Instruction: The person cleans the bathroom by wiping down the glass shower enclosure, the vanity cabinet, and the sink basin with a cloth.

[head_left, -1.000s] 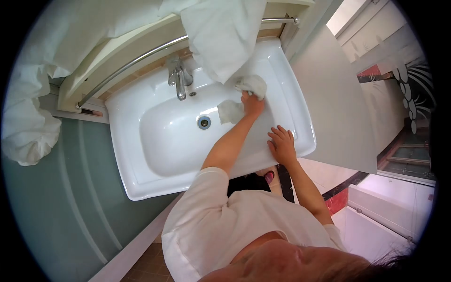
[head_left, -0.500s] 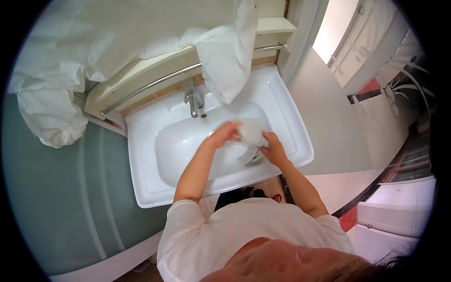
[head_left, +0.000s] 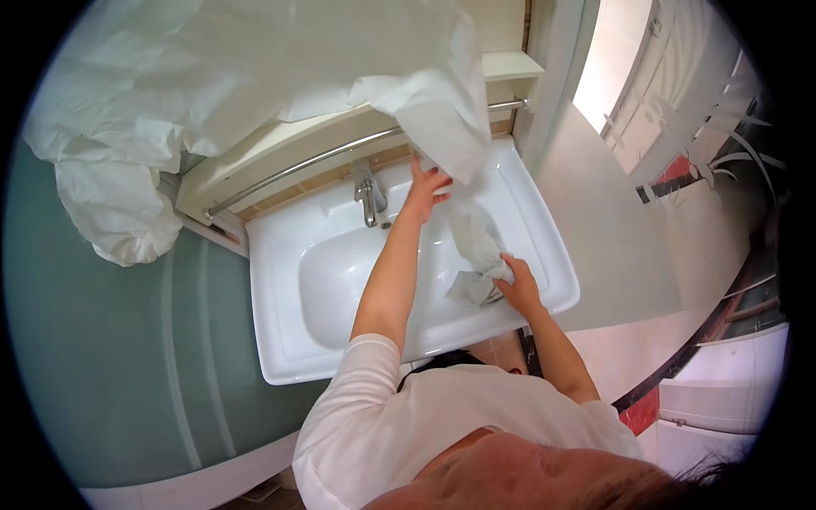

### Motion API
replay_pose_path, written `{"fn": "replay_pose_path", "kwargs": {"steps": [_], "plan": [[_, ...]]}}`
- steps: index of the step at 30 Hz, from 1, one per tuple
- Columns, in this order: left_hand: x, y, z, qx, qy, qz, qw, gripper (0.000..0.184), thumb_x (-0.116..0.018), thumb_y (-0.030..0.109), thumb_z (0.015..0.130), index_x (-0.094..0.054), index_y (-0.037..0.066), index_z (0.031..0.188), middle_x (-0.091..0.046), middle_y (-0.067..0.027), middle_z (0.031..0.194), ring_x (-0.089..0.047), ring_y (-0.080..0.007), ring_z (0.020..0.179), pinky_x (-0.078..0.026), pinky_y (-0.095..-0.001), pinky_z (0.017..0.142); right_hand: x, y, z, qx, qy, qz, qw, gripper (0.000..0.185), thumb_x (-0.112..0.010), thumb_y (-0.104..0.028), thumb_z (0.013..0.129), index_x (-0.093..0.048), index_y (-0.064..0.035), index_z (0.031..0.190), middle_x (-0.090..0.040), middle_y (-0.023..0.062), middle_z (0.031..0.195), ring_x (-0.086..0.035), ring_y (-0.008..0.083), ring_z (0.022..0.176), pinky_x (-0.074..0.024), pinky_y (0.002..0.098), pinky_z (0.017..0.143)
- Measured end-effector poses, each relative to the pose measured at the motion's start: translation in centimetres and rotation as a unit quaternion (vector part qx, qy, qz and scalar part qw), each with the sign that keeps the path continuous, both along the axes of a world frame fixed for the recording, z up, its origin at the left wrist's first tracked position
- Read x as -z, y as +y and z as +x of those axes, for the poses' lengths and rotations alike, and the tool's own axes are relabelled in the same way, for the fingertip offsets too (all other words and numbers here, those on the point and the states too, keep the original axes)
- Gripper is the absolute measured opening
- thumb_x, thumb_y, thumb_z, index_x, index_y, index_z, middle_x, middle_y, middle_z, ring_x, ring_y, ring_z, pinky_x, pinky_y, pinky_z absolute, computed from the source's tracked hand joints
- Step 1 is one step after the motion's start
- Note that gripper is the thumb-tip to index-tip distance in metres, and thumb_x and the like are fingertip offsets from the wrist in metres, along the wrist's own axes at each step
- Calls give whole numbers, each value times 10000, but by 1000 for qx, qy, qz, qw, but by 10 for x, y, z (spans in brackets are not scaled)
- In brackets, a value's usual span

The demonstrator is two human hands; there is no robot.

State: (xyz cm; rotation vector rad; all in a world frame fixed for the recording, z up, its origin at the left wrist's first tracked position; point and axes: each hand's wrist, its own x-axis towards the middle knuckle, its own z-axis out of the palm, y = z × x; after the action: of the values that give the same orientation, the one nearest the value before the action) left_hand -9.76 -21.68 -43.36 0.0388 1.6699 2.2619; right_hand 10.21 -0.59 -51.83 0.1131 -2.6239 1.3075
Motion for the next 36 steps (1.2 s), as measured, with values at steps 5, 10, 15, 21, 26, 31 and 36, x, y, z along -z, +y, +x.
{"fn": "replay_pose_path", "kwargs": {"steps": [5,10,15,21,26,31,36], "plan": [[-8,16,21,165,85,-7,983,931,-700,246,721,-93,145,1420,-326,-96,1365,-470,-266,1116,-464,-374,797,11,2,1,-11,-2,22,1000,581,-707,-169,728,-462,-112,1252,-519,150,1108,-505,324,1062,-431,375,880],[-15,39,44,110,91,-163,976,682,-660,211,760,-328,89,1342,-470,-75,1239,-509,-203,999,-468,-332,735,12,3,-2,-10,-11,23,1000,580,-700,-172,740,-449,-110,1259,-510,149,1120,-510,327,1054,-429,380,878],[-35,34,60,77,102,-114,985,315,-599,185,822,-566,72,1114,-596,-26,950,-544,-124,783,-452,-283,656,17,4,-2,-14,0,23,1000,578,-702,-166,741,-448,-106,1257,-508,147,1121,-510,325,1053,-429,379,877],[-147,-10,44,-114,115,315,935,157,-549,222,847,-571,126,969,-567,-3,870,-569,-138,824,-486,-319,700,12,2,0,-6,-5,26,1000,569,-701,-165,745,-449,-103,1252,-512,144,1100,-513,326,1040,-434,380,860],[-241,-17,-50,-258,288,272,881,120,-516,177,864,-554,79,922,-606,-67,920,-598,-242,777,-488,-387,655,16,4,-1,-2,8,23,1000,563,-702,-164,745,-454,-103,1247,-517,137,1097,-517,320,1038,-434,378,860],[-220,-34,-98,-417,560,-440,566,64,-527,93,796,-540,52,843,-599,-117,794,-576,-317,720,-469,-411,625,17,5,-2,-1,-21,-10,1000,552,-702,-152,753,-464,-105,1249,-517,138,1137,-509,308,1084,-422,363,900],[-220,-39,-114,-365,662,-530,384,62,-533,95,736,-563,55,773,-554,-133,684,-561,-326,682,-457,-449,639,13,4,-3,1,-26,-8,1000,547,-700,-151,757,-465,-100,1248,-518,130,1141,-507,304,1091,-420,360,907]]}}
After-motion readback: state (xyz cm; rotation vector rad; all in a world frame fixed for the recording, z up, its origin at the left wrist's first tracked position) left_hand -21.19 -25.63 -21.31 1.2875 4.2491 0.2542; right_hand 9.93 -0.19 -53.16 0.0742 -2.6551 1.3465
